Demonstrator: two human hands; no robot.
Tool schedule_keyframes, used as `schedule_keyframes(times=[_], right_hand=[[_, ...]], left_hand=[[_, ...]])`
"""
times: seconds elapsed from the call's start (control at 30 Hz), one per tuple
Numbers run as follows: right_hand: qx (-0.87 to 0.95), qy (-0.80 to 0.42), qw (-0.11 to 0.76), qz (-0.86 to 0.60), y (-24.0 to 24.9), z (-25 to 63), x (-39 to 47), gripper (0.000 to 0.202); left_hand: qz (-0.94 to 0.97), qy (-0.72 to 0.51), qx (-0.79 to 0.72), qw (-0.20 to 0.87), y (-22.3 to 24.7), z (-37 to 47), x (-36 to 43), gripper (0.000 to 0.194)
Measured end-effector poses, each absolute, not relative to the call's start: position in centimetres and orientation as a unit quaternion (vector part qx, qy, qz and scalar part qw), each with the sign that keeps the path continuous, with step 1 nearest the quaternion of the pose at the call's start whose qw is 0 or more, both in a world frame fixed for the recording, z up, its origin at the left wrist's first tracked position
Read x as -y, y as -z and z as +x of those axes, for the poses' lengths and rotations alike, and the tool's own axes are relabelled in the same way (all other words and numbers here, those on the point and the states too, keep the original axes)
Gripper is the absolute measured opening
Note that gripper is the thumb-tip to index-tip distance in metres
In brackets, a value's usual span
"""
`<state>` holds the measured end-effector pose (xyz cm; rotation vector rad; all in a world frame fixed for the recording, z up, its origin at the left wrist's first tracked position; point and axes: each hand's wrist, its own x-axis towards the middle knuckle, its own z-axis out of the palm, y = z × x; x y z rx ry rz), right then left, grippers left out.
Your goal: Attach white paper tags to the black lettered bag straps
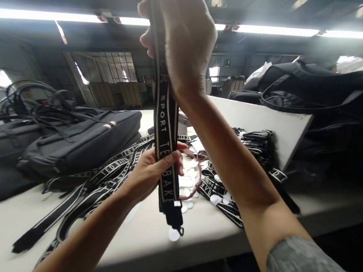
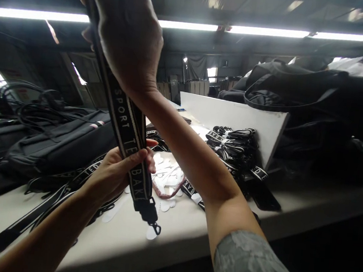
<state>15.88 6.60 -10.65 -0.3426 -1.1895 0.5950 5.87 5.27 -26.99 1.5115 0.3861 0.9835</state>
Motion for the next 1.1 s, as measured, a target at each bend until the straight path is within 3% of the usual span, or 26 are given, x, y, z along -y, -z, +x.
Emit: schedule_keyframes(times=[0.07,0.2,0.37,0.47,0.57,0.73,0.9,1.1], right_hand=[[0.56,-0.279,0.773,-0.105,10.9,16.8,-6.2,0.015],[0.628,-0.394,0.667,-0.075,14.4,19.5,-5.3,0.023],[0.548,-0.533,0.598,-0.24,25.6,20.8,-6.9,0.028],[0.472,-0.575,0.607,-0.28,32.7,19.9,-9.4,0.031],[0.496,-0.564,0.581,-0.314,36.9,18.8,-11.9,0.034],[0.616,-0.453,0.562,-0.315,36.2,17.4,-14.1,0.041],[0.643,-0.496,0.532,-0.24,34.6,15.4,-14.6,0.041],[0.627,-0.478,0.549,-0.276,37.9,13.9,-14.6,0.034]], left_hand=[[0.648,-0.446,-0.194,0.586,27.6,5.4,-6.9,0.031],[0.527,-0.611,-0.229,0.544,27.8,3.2,-11.8,0.033],[0.4,-0.751,-0.207,0.482,25.7,-1.0,-16.2,0.041],[0.391,-0.755,-0.218,0.478,25.1,-1.6,-16.4,0.039],[0.407,-0.73,-0.252,0.487,25.6,-0.9,-15.8,0.043],[0.442,-0.701,-0.279,0.485,26.8,0.5,-15.5,0.042],[0.464,-0.663,-0.302,0.504,28.1,1.6,-16.1,0.037],[0.514,-0.624,-0.361,0.466,30.9,1.2,-16.9,0.026]])
